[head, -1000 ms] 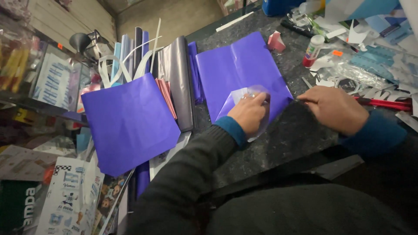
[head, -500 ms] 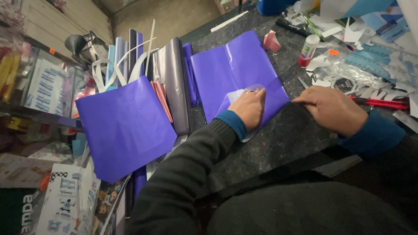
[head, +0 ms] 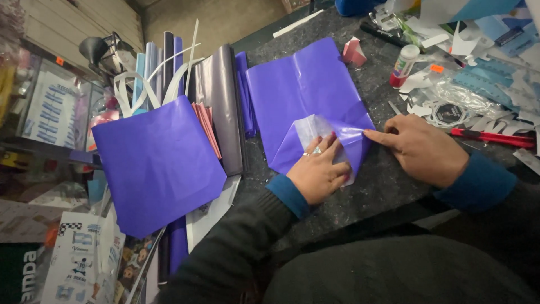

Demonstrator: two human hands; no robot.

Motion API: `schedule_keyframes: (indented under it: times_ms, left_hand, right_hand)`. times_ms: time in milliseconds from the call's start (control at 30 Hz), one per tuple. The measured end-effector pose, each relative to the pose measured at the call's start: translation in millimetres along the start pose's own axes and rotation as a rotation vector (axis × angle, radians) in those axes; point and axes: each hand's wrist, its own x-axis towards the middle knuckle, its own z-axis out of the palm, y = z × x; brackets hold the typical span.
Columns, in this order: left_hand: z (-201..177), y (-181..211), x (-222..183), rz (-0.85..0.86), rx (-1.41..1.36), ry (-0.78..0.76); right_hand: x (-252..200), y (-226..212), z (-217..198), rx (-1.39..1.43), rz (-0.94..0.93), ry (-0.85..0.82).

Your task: Manually assembling and gluing handles onto purple paper gift bags.

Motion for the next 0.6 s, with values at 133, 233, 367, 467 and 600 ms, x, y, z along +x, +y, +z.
schedule_keyframes:
  times_ms: [133, 233, 367, 467, 600]
  left_hand:
    - [0.7, 2.4, -2.1, -0.040, -0.034, -0.003]
    - [-1.9, 1.7, -4.0, -0.060, -0.076, 0.021]
    - [2.1, -5.0, -10.9, -0.071, -0.226, 0.127]
    - [-0.1, -6.3, -11.1, -0.073, -0.288, 0.174]
    - [6.7, -9.2, -13.3, -0.081, -0.309, 0.200]
  right_hand:
    - [1.5, -1.5, -0.7, -0.019, -0.046, 0.018]
    - [2.0, -4.9, -1.9, -0.025, -0.043, 0.006]
    - [5.0, -10.0, -5.8, -0.090, -0.076, 0.023]
    - [6.5, -12.6, -8.3, -0.114, -0.101, 0.004]
    - [6.4, -17.6, -12.7, -0.111, -0.099, 0.008]
